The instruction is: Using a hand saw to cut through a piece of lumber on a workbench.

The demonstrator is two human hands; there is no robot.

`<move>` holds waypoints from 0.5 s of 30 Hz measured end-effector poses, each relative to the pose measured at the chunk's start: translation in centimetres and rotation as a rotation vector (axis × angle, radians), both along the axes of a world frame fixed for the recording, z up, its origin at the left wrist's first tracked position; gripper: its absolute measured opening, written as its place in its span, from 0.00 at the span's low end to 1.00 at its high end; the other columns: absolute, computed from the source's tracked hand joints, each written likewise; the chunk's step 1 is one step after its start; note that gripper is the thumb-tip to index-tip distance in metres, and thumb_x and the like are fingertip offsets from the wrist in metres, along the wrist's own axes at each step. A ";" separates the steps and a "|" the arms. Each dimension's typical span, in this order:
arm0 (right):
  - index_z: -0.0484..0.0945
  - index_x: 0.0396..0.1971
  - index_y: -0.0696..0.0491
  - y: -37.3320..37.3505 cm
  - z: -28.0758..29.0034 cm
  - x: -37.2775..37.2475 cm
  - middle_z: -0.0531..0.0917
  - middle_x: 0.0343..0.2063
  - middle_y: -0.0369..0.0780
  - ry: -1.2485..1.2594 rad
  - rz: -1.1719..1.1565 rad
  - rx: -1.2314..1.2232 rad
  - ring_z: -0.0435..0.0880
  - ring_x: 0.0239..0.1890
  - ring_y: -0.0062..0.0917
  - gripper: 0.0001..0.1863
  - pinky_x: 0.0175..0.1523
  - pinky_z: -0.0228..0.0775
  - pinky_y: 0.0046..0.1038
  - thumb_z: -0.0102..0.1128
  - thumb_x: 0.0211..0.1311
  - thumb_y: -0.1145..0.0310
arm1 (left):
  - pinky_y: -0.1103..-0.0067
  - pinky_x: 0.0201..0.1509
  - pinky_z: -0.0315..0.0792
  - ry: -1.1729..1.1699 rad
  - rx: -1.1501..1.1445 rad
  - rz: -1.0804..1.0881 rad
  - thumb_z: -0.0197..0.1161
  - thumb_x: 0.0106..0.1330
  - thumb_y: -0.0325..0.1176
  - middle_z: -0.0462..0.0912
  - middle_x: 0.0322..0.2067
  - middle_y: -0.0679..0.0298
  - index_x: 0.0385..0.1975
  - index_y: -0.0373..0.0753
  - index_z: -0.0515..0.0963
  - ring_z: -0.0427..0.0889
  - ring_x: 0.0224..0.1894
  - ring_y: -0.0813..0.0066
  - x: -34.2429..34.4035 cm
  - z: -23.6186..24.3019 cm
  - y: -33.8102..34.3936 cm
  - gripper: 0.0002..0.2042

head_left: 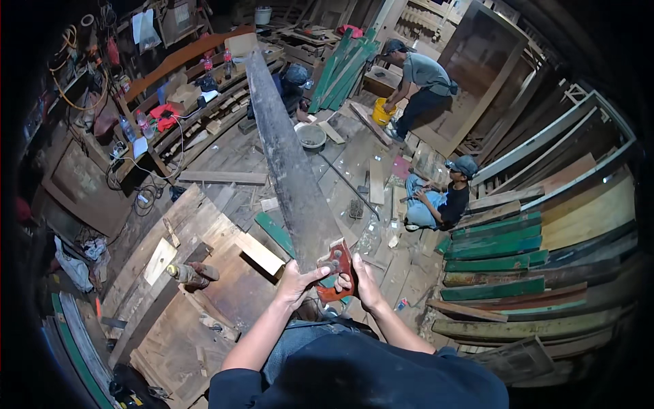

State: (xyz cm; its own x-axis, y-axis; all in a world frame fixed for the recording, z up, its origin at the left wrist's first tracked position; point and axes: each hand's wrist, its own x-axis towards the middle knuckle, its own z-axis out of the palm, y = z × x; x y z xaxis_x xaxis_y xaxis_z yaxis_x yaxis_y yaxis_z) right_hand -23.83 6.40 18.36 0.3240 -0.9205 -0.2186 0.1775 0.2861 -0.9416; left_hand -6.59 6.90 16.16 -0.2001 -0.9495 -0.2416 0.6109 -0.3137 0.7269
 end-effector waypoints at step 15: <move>0.67 0.20 0.54 2.0 -1.1 -0.1 0.68 0.16 0.32 0.125 0.100 -0.126 0.70 0.22 0.19 0.30 0.33 0.64 0.24 0.32 0.72 0.44 | 0.69 0.56 0.73 0.153 0.042 -0.119 0.69 0.52 0.22 0.76 0.48 0.58 0.56 0.35 0.64 0.78 0.50 0.66 0.9 0.1 2.3 0.30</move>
